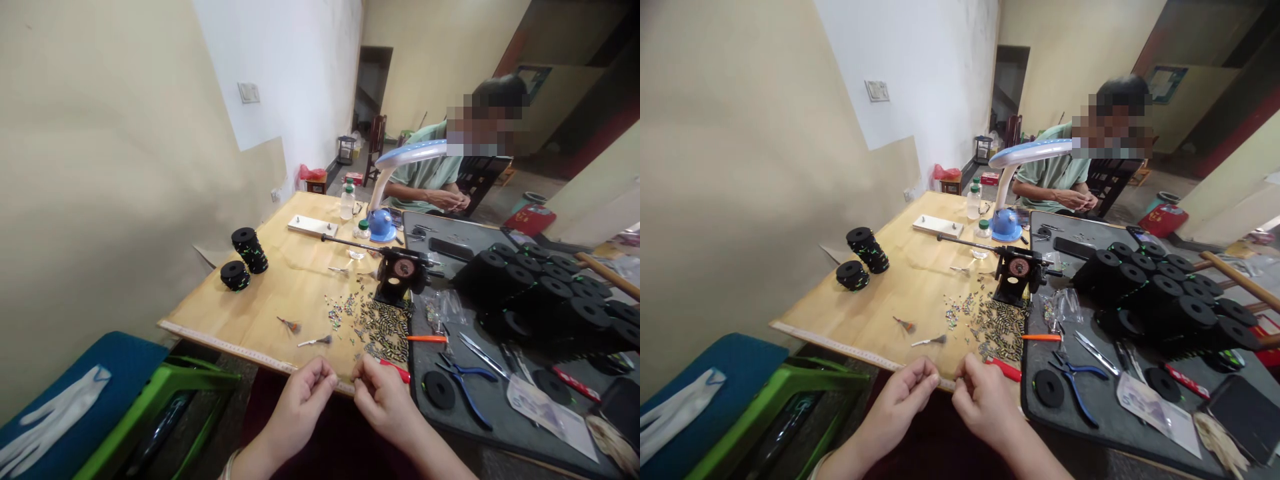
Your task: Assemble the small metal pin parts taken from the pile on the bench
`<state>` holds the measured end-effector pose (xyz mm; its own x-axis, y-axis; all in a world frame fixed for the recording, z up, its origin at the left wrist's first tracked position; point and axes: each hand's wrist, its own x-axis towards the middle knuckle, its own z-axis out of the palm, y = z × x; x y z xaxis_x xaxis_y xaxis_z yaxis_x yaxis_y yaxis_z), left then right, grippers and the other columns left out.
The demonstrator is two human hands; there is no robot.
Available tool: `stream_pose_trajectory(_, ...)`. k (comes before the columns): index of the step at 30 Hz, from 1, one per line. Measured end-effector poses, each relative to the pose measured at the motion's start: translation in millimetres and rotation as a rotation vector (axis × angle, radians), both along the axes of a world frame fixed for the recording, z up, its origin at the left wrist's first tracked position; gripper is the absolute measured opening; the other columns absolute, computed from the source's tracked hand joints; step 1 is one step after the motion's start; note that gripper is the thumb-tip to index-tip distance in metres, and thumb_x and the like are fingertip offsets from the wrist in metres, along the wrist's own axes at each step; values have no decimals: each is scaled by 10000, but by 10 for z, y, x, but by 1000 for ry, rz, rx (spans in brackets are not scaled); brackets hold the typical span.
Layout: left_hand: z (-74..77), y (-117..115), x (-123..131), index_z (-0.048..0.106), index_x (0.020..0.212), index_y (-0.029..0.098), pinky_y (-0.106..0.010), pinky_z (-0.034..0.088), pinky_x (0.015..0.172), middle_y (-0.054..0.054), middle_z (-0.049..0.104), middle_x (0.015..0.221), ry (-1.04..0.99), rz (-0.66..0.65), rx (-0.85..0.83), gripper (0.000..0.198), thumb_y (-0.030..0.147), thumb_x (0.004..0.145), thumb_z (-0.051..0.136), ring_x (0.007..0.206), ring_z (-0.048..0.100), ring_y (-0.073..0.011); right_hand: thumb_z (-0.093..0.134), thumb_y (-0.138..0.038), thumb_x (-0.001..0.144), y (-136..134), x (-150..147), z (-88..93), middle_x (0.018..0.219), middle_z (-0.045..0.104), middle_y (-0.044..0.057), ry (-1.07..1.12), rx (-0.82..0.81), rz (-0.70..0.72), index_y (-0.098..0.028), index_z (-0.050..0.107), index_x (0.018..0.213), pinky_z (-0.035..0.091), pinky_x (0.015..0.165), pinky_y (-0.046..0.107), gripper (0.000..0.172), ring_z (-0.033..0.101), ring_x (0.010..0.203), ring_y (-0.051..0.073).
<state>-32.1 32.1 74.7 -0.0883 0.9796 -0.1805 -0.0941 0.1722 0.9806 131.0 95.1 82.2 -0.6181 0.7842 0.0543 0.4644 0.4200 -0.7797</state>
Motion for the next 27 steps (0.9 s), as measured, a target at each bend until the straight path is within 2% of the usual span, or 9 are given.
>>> stream_pose_trajectory(8,11,7,6,474,697,179,-216,269,504,67,357,602,-12,7,14,384,537,798,567,532,292,-90,466,-174,815,-4,-6,53,515,357,-86,35,-44,63,-200,473,737,212,453,212,82,352,448,89)
stream_pose_trajectory(14,12,3,3,469,700,178,-213,259,494,67,359,611,-18,10,6,380,531,797,573,529,285,-86,454,-198,847,4,-1,32,529,398,-73,7,-26,74,-188,519,768,235,469,218,103,378,467,99)
stream_pose_trajectory(17,-6,7,-2,469,710,178,-211,252,489,73,347,605,-28,13,2,370,521,804,571,521,275,-84,424,-197,867,11,26,56,565,449,-55,8,-3,72,-173,563,906,284,506,224,146,434,507,117)
stream_pose_trajectory(21,-34,6,-17,465,708,183,-209,267,498,75,339,593,-42,4,-6,334,481,824,561,526,288,-89,349,-157,884,34,54,157,597,447,-54,17,-19,91,-169,523,1092,326,554,233,272,445,542,132)
stream_pose_trajectory(24,-50,1,-47,505,712,178,-215,304,526,60,376,593,35,-35,37,284,420,856,532,554,348,-104,344,-149,880,56,47,236,601,399,-63,2,-57,125,-174,501,1091,324,557,229,264,421,549,130)
stream_pose_trajectory(27,-43,-4,-79,589,754,170,-238,371,614,3,522,690,219,-68,121,179,315,852,551,658,466,-141,360,-132,870,72,19,303,601,406,-67,-14,-81,169,-179,484,1102,321,561,224,268,422,561,128)
